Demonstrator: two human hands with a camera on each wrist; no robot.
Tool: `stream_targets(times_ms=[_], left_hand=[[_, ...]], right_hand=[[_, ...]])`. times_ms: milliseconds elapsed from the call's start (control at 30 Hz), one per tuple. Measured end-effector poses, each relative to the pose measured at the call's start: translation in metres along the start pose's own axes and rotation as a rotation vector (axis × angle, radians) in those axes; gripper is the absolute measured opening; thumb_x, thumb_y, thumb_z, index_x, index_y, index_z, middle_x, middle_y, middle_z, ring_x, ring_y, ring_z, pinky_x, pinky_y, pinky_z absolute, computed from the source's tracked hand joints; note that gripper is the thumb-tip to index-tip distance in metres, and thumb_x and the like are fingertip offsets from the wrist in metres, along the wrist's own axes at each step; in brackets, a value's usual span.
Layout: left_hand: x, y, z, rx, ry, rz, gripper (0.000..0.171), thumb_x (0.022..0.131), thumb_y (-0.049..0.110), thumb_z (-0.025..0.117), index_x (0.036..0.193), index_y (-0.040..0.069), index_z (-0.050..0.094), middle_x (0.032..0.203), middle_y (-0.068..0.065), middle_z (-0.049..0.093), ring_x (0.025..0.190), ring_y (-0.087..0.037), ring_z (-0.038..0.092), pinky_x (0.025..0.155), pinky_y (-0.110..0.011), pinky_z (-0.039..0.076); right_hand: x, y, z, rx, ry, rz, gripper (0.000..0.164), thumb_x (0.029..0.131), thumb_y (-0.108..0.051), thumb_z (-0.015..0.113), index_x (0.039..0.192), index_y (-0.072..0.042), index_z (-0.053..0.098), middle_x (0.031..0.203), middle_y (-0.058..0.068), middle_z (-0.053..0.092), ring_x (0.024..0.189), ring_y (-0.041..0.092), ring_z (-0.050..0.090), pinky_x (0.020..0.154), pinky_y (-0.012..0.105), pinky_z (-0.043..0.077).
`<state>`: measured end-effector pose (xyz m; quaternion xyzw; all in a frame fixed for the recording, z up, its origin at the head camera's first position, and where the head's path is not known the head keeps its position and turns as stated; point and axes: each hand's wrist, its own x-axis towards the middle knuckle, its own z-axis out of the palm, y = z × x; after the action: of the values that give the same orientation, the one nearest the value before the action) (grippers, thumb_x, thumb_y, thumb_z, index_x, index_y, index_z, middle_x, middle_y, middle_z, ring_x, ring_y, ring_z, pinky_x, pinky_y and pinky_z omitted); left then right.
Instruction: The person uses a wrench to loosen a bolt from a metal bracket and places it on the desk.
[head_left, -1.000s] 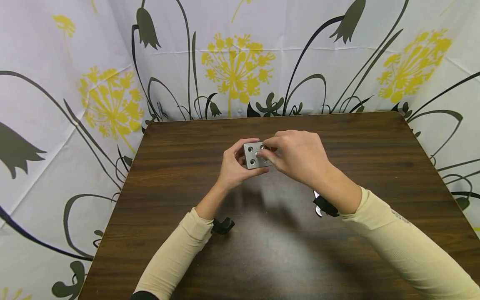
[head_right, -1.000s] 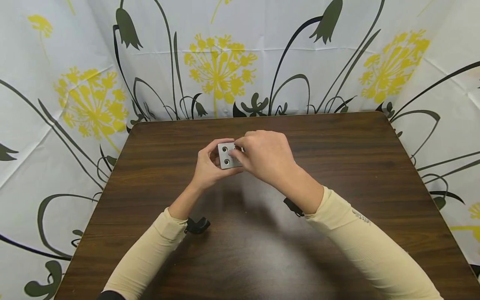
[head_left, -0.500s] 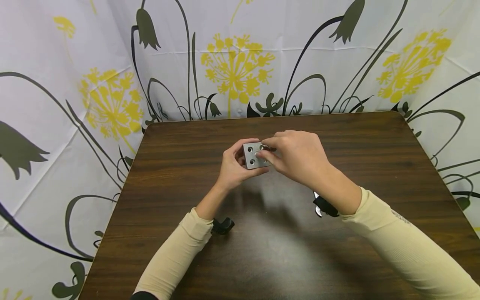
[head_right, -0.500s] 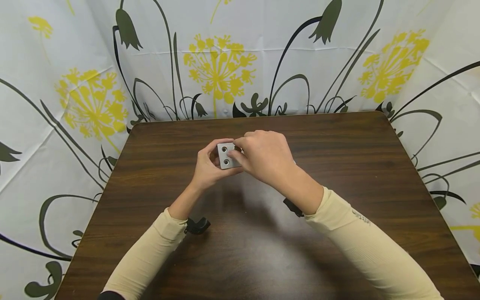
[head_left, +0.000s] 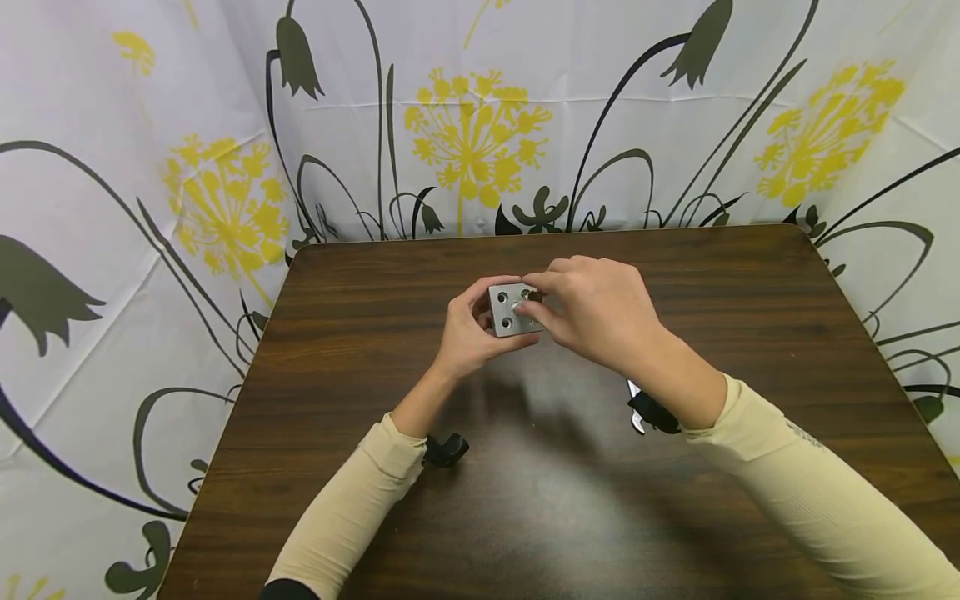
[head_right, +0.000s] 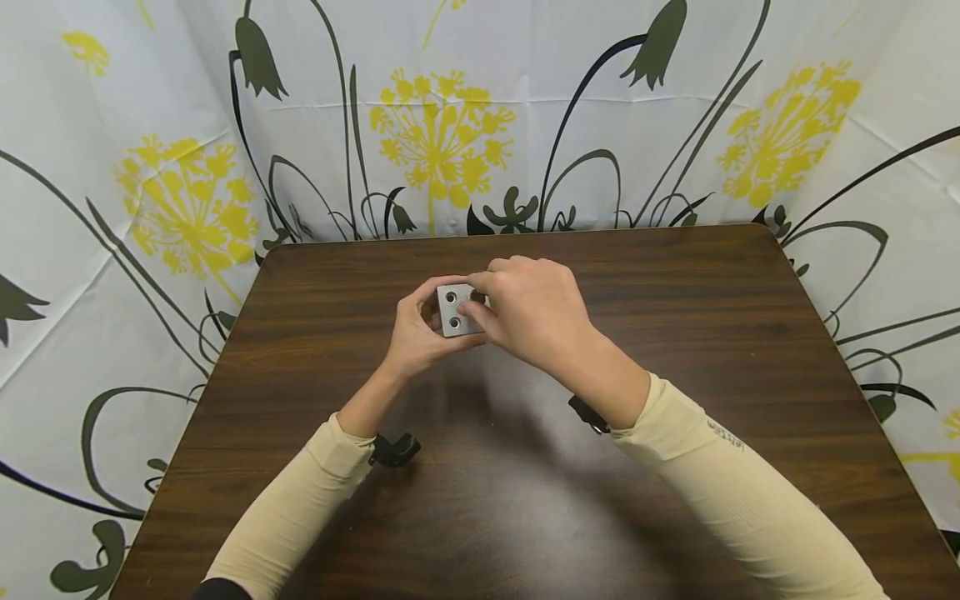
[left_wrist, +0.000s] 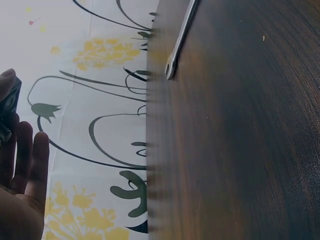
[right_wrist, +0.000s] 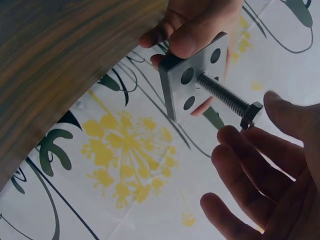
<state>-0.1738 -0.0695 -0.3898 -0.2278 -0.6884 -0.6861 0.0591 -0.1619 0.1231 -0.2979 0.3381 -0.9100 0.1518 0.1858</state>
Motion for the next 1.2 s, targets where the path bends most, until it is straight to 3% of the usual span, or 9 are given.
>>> stream_targets(times_ms=[100, 200, 333, 600, 733, 867, 1067, 1200], left_hand=[[-0.0002, 0.0003, -0.0004, -0.002, 0.001, -0.005, 0.068, 0.063, -0.017, 0.083, 0.125, -0.010, 0.056, 0.113, -0.022, 0.061, 0.089, -0.019, 0.063, 0.071, -0.030, 0.056], [-0.0005, 0.0014, -0.0010, -0.002, 0.005, -0.015, 0.068, 0.063, -0.016, 0.083, 0.125, -0.008, 0.057, 0.112, -0.018, 0.061, 0.088, -0.019, 0.063, 0.072, -0.030, 0.056], [-0.0007, 0.0012, -0.0014, -0.001, 0.014, -0.024, 0.067, 0.064, -0.017, 0.083, 0.125, -0.006, 0.058, 0.111, -0.010, 0.062, 0.089, -0.020, 0.063, 0.073, -0.031, 0.056], [-0.0010, 0.0010, -0.0015, 0.005, 0.005, -0.009, 0.068, 0.063, -0.017, 0.083, 0.125, -0.011, 0.055, 0.113, -0.025, 0.060, 0.088, -0.018, 0.063, 0.071, -0.029, 0.056], [-0.0009, 0.0013, -0.0009, 0.001, 0.010, -0.016, 0.068, 0.063, -0.017, 0.083, 0.125, -0.011, 0.055, 0.111, -0.019, 0.062, 0.087, -0.018, 0.063, 0.071, -0.029, 0.056], [-0.0010, 0.0004, -0.0011, 0.000, 0.020, -0.019, 0.067, 0.063, -0.017, 0.083, 0.125, -0.009, 0.057, 0.110, -0.011, 0.063, 0.088, -0.018, 0.063, 0.072, -0.029, 0.056], [-0.0006, -0.0043, -0.0010, -0.008, 0.015, -0.004, 0.068, 0.063, -0.017, 0.083, 0.125, -0.005, 0.058, 0.113, -0.017, 0.062, 0.090, -0.019, 0.064, 0.073, -0.030, 0.056], [-0.0006, 0.0013, 0.0001, -0.011, 0.016, -0.014, 0.068, 0.063, -0.017, 0.083, 0.125, -0.008, 0.057, 0.110, -0.017, 0.063, 0.086, -0.018, 0.065, 0.071, -0.029, 0.056]], right_hand=[[0.0009, -0.0007, 0.0007, 0.001, -0.008, 0.020, 0.021, 0.088, -0.036, 0.074, 0.100, -0.019, 0.079, 0.079, -0.006, 0.069, 0.062, 0.014, 0.059, 0.045, 0.033, 0.043], [0.0013, -0.0009, 0.0001, 0.034, -0.037, -0.020, 0.015, 0.086, -0.023, 0.076, 0.101, -0.020, 0.079, 0.089, -0.007, 0.070, 0.073, 0.015, 0.061, 0.051, 0.034, 0.047], [0.0010, -0.0005, -0.0021, 0.067, -0.046, -0.089, 0.033, 0.080, -0.009, 0.079, 0.111, -0.019, 0.077, 0.105, -0.003, 0.068, 0.090, 0.020, 0.061, 0.064, 0.037, 0.052], [0.0016, -0.0021, 0.0002, 0.022, -0.010, 0.032, 0.024, 0.087, -0.039, 0.075, 0.100, -0.020, 0.079, 0.084, -0.006, 0.071, 0.066, 0.015, 0.061, 0.049, 0.034, 0.045], [0.0002, 0.0001, 0.0005, 0.066, -0.029, -0.014, 0.019, 0.084, -0.024, 0.079, 0.103, -0.020, 0.079, 0.092, -0.006, 0.070, 0.076, 0.016, 0.062, 0.055, 0.034, 0.049], [-0.0005, 0.0017, -0.0004, 0.086, -0.027, -0.085, 0.032, 0.078, -0.014, 0.083, 0.110, -0.018, 0.077, 0.102, -0.002, 0.068, 0.086, 0.021, 0.061, 0.065, 0.038, 0.052], [0.0003, -0.0002, 0.0001, 0.038, 0.007, 0.007, 0.026, 0.084, -0.035, 0.079, 0.103, -0.018, 0.078, 0.084, -0.004, 0.070, 0.067, 0.016, 0.060, 0.050, 0.035, 0.046], [0.0006, 0.0007, -0.0008, 0.086, -0.035, -0.010, 0.019, 0.084, -0.018, 0.078, 0.104, -0.019, 0.079, 0.092, -0.005, 0.070, 0.075, 0.016, 0.062, 0.054, 0.035, 0.048]])
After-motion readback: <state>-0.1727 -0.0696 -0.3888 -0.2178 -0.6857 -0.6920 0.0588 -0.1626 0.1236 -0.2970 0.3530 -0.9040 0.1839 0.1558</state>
